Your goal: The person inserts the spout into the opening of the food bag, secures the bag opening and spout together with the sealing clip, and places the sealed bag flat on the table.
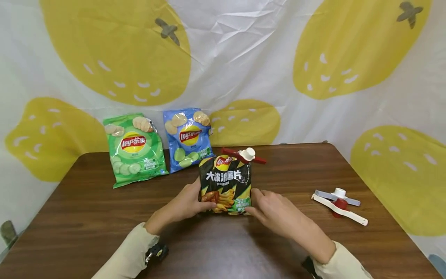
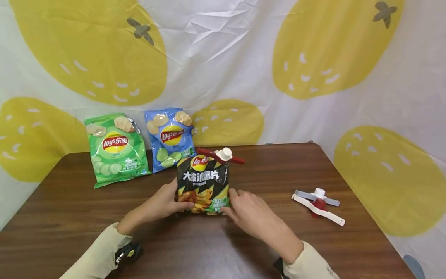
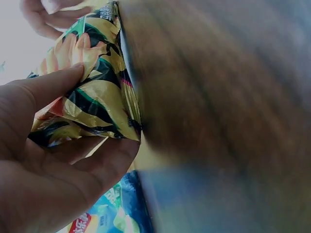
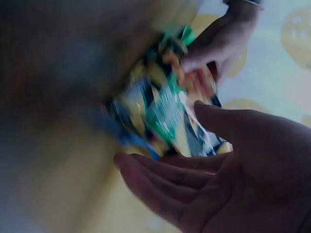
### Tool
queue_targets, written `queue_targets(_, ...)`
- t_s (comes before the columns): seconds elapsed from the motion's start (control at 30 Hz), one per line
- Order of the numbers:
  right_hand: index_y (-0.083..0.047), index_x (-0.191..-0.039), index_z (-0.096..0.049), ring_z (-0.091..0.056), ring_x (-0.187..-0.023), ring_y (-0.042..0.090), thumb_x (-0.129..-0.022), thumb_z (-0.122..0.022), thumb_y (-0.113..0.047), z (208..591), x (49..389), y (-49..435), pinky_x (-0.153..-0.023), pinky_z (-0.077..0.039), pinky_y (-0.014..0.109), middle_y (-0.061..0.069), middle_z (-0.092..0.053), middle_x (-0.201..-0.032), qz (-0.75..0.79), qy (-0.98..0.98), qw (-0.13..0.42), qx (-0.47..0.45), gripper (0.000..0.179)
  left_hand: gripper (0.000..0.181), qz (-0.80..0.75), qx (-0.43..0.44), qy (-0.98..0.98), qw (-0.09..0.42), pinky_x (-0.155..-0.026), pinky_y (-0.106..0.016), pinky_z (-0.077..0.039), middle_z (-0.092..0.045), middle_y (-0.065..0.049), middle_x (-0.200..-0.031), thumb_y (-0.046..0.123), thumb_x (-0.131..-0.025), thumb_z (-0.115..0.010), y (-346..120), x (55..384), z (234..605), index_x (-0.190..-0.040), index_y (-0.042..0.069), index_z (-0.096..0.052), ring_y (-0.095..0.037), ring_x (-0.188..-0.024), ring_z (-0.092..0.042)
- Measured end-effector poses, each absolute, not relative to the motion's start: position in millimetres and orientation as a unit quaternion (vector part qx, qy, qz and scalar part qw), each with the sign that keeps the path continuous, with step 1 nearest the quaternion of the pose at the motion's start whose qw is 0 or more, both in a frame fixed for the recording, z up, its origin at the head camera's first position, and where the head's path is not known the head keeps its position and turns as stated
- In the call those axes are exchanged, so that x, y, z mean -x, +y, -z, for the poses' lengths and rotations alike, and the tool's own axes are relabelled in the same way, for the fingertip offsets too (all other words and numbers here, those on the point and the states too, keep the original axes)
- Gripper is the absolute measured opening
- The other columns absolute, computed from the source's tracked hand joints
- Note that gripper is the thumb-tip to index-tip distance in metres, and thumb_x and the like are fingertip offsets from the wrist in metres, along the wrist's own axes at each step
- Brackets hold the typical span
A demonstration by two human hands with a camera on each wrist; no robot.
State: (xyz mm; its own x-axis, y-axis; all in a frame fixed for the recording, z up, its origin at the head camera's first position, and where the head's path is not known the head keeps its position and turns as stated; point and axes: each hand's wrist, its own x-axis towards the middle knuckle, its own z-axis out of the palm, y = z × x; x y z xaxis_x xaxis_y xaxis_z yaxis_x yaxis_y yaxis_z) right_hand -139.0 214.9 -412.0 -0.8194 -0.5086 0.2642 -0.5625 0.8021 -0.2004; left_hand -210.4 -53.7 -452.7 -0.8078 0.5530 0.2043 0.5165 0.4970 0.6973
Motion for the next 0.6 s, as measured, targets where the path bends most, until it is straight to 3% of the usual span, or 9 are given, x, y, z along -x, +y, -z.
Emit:
queue_targets(0.17,-0.003,-0.117,-0.047,-0.061,-0.075,0.012,-0.096,-0.068,-0.027,437,145,215,-0.062,-0.051,0.033,-0.005,-0.058,-0.082,-0.243,-0.93,0.024,-0.276,0.038,0.073,-0.393,-0.325,0.86,0.02,-0.089,-0.039,-0.052,-0.066,-0.012,-0.119,0.025,-0.086,-0.079,-53,206,457,-0.144,0.006,-0.038,-0.018,-0.1,-0.063)
queue_targets(0.43,-0.004,-0.114,-0.044,-0.057,-0.069,0.007,-0.09,-0.073,-0.011,451,154,217,-0.059,-0.05,0.028,-0.004,-0.06,-0.078,-0.264,-0.915,0.07,-0.297,0.038,0.074,-0.39,-0.334,0.858,0.024,-0.09,-0.039,-0.05,-0.066,-0.011,-0.118,0.025,-0.09,-0.076,-52,204,454,-0.147,0.006,-0.033,-0.017,-0.1,-0.062)
queue_targets(0.6,-0.006,-0.111,-0.047,-0.062,-0.073,0.01,-0.088,-0.076,-0.008,454,160,216,-0.064,-0.053,0.029,-0.002,-0.064,-0.08,-0.275,-0.906,0.085,-0.311,0.037,0.076,-0.388,-0.327,0.861,0.028,-0.095,-0.042,-0.049,-0.064,-0.014,-0.122,0.024,-0.091,-0.074,-53,202,453,-0.148,0.004,-0.028,-0.02,-0.108,-0.062)
